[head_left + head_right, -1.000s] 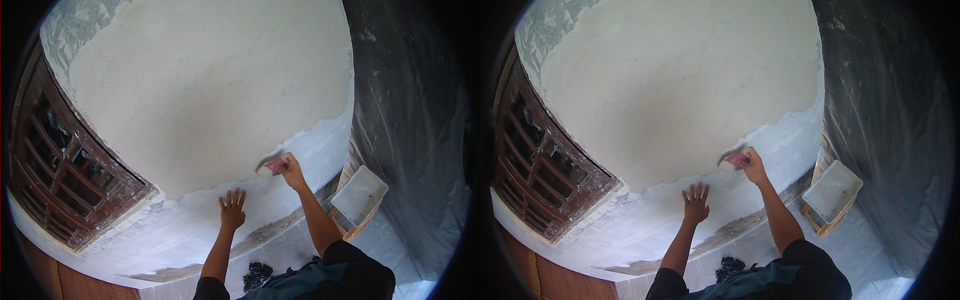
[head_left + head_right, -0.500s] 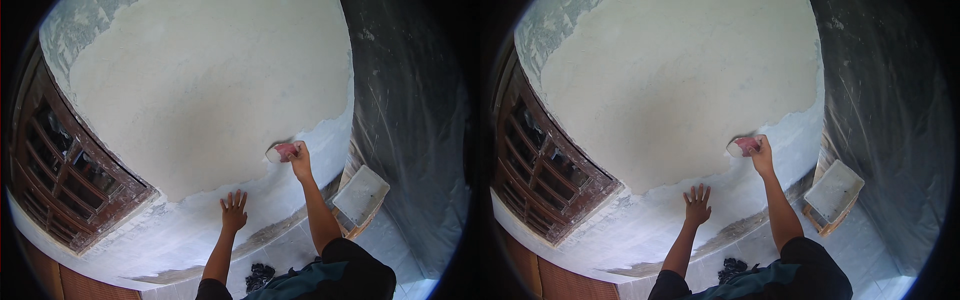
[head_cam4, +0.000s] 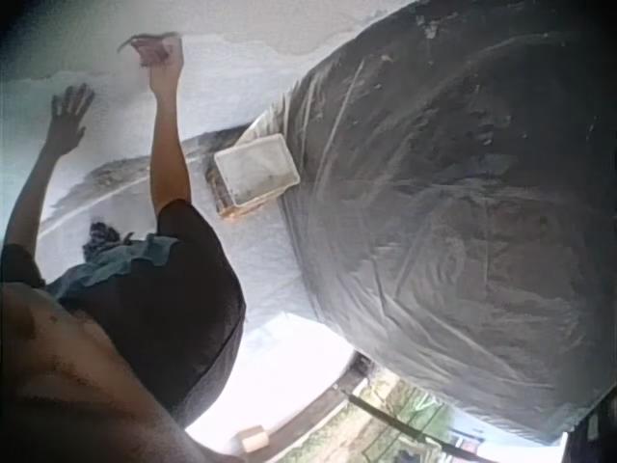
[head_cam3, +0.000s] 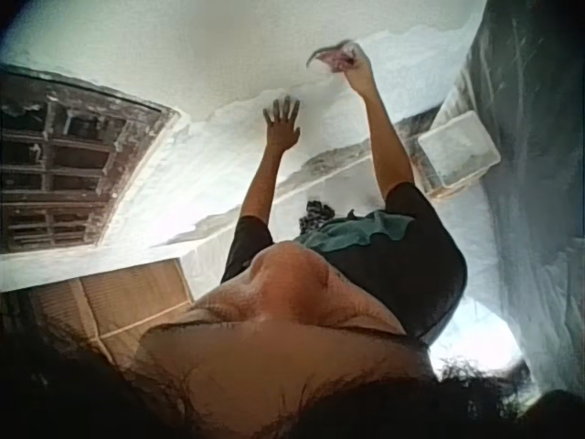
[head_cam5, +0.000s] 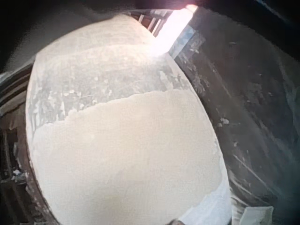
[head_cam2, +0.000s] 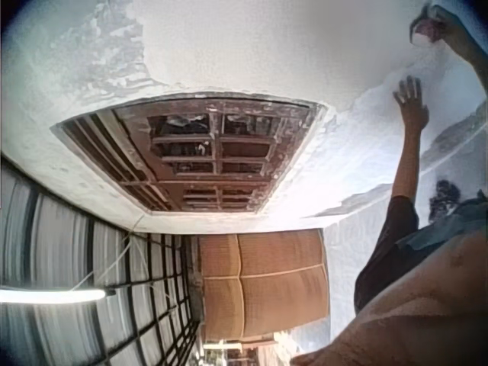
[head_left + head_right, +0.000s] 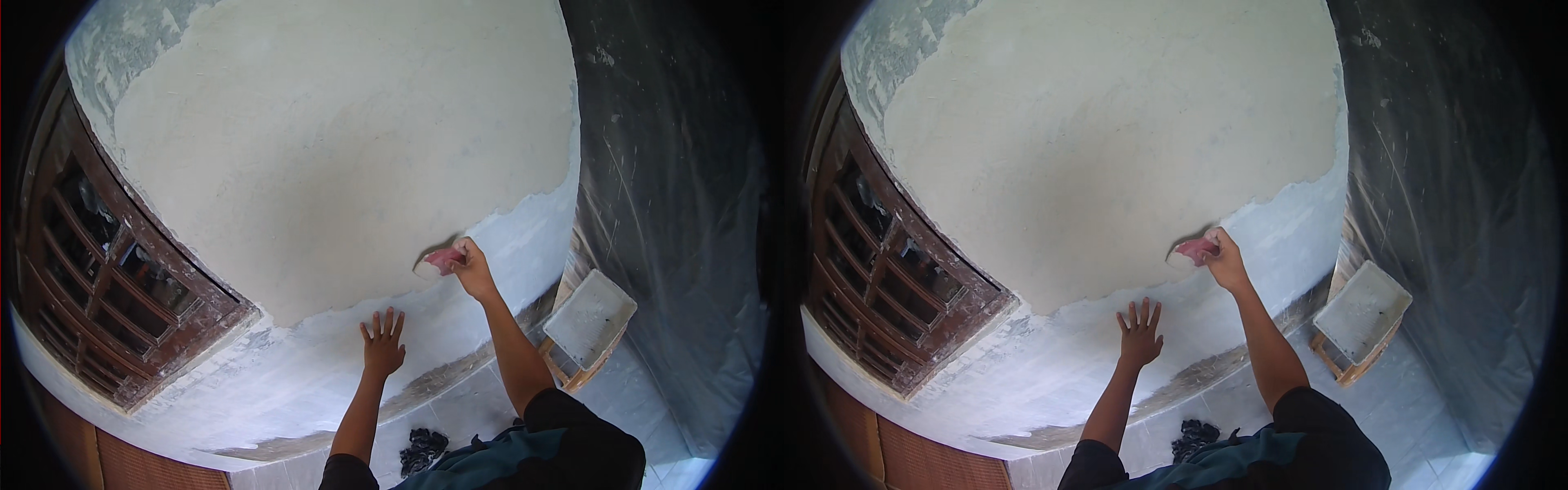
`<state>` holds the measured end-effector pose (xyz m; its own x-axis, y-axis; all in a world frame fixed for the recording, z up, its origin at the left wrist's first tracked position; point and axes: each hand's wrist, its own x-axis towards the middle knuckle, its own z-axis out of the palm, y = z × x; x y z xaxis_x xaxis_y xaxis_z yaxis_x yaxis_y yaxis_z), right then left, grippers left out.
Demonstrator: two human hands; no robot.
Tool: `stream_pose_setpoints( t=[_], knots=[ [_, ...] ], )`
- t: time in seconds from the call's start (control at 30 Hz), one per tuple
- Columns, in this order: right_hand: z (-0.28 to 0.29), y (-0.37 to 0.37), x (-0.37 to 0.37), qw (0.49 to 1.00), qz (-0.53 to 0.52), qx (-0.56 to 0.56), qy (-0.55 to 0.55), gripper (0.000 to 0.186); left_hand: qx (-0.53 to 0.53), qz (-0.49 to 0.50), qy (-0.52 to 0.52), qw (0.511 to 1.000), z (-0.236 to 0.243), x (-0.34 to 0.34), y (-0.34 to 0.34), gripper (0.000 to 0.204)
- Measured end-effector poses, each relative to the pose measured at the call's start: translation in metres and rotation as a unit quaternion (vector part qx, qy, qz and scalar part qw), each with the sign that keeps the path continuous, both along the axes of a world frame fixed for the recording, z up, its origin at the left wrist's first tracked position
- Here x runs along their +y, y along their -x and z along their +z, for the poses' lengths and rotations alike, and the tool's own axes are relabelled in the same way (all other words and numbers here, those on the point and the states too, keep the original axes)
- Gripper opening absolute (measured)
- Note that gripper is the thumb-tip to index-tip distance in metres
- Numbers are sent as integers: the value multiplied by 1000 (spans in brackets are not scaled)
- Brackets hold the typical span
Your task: The person applies wall putty to a wall surface near a window frame using a putty knife, scooping the putty from a putty tray.
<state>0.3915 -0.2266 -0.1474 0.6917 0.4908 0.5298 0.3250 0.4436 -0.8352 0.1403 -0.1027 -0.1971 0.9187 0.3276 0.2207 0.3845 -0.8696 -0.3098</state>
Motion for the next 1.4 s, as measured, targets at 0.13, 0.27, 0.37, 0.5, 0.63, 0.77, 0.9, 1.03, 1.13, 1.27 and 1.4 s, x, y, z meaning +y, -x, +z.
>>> stream_pose_setpoints(
  t=[0.13,0.27,0.37,0.5,0.63,0.77,0.9,1.03,1.13,1.27,1.4],
  knots=[
    [13,-13,-19,980,-10,174,-97,33,-4,-3,4,1000,-1,3,3,90],
    [0,-6,-13,981,66,143,-113,34,3,-10,-9,1000,-4,3,0,90],
    [-4,4,8,1000,14,9,-27,32,19,-9,-4,1000,-4,1,-2,90],
    [0,-18,-12,979,-13,172,-112,31,2,1,9,1000,-3,1,2,90],
    [2,-8,-18,988,71,119,-67,31,9,-21,-9,1000,-7,0,0,91],
    [5,-16,-14,984,32,156,-79,34,1,-17,2,1000,-4,-1,1,91],
    [12,0,-23,973,72,202,-85,36,7,-10,0,1000,-8,5,4,91],
    [-16,-3,-4,996,57,72,10,34,10,-6,17,1000,-5,-2,-4,91],
    [2,-8,-22,980,28,187,-64,34,6,-8,5,1000,-7,0,1,92],
    [2,-5,-27,978,25,189,-78,33,13,1,14,1000,-5,0,3,92],
    [-25,-17,-12,989,62,130,-34,32,13,-2,17,1000,-2,-5,-3,93]
  ],
)
